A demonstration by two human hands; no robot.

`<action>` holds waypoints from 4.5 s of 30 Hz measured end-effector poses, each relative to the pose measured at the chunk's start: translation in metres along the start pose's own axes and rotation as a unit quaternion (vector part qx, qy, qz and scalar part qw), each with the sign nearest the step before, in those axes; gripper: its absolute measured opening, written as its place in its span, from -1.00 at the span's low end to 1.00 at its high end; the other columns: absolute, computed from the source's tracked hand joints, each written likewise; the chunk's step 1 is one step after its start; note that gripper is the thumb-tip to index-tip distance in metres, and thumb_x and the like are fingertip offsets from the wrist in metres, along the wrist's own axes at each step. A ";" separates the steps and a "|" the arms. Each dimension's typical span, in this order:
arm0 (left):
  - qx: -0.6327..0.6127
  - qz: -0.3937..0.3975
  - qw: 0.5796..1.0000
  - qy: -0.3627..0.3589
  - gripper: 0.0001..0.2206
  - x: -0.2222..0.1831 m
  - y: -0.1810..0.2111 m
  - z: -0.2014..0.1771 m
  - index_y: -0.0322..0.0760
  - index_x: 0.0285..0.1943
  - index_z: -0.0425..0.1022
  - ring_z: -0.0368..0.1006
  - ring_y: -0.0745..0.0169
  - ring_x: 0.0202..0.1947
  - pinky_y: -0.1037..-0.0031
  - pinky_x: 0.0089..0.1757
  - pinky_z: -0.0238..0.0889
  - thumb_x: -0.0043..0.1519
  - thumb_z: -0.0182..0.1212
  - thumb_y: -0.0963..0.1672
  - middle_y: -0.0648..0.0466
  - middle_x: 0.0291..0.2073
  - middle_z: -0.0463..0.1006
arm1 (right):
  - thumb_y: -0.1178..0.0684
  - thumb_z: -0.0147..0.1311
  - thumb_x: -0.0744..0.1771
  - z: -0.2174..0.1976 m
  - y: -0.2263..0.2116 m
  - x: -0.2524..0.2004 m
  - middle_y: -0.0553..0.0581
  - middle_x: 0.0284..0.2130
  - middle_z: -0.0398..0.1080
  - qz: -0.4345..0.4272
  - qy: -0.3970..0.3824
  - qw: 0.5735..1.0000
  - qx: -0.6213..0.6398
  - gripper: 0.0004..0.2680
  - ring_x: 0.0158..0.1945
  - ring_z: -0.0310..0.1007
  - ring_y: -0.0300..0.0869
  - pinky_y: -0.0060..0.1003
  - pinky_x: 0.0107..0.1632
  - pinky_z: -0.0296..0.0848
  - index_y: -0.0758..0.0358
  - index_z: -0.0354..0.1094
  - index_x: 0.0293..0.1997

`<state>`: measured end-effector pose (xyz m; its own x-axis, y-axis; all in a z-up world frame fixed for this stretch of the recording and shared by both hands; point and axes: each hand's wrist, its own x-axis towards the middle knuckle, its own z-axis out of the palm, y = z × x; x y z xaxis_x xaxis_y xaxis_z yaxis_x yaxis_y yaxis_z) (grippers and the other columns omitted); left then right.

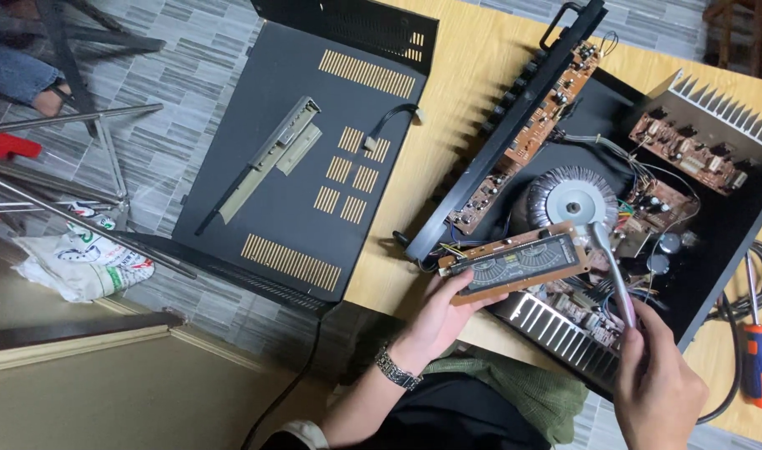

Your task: Cleaning and inspecting internal components of an electronic amplifier using a brush and screwdriver

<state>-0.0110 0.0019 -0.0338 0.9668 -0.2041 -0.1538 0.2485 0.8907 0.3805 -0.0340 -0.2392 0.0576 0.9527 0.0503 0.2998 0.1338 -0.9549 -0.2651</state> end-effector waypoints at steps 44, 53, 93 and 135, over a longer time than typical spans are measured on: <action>-0.006 0.037 0.997 -0.071 -0.72 -0.004 -0.003 0.007 -0.46 0.26 0.45 0.45 0.12 0.22 0.20 0.32 0.22 0.42 0.05 -0.17 -0.06 0.19 0.54 | 0.38 0.03 0.39 -0.015 -0.023 0.005 0.31 -0.25 0.49 -0.052 -0.056 0.989 0.123 -0.78 -0.44 0.34 -0.08 -0.24 -0.32 0.30 0.56 0.43 0.17; 0.014 -0.010 0.999 -0.041 -0.62 -0.005 -0.014 -0.008 -0.47 0.40 0.24 0.37 0.02 0.29 0.27 0.31 0.21 0.37 -0.07 -0.24 -0.19 0.27 0.40 | 0.14 0.12 0.36 -0.016 -0.070 0.011 0.05 -0.48 0.45 -0.166 -0.142 0.974 0.060 -0.76 -0.61 0.29 -0.19 -0.29 -0.48 0.29 0.28 0.46 0.17; 0.016 0.015 0.996 -0.091 -0.47 -0.006 -0.014 -0.005 -0.44 0.49 0.09 0.21 0.01 0.43 0.13 0.48 -0.07 0.29 -0.03 -0.36 -0.18 0.38 0.30 | 0.24 0.11 0.37 -0.029 -0.049 0.047 0.24 -0.20 0.57 -0.122 -0.132 0.980 0.086 -0.73 -0.49 0.44 -0.02 -0.20 -0.39 0.35 0.32 0.43 0.23; 0.145 0.034 0.988 0.027 -0.50 -0.007 -0.026 -0.015 -0.36 0.37 0.20 0.37 0.07 0.17 0.12 0.23 0.20 0.19 0.09 -0.30 -0.14 0.22 0.42 | 0.05 -0.01 0.40 -0.014 -0.071 0.056 0.11 -0.51 0.49 -0.269 -0.103 0.955 0.066 -0.86 -0.51 0.55 -0.08 -0.28 -0.48 0.45 0.02 0.50 -0.02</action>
<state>-0.0255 -0.0136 -0.0564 0.9793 -0.1182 -0.1643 0.1968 0.7463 0.6358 0.0060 -0.1724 0.1063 0.7686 0.5924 0.2416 0.6389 -0.7305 -0.2412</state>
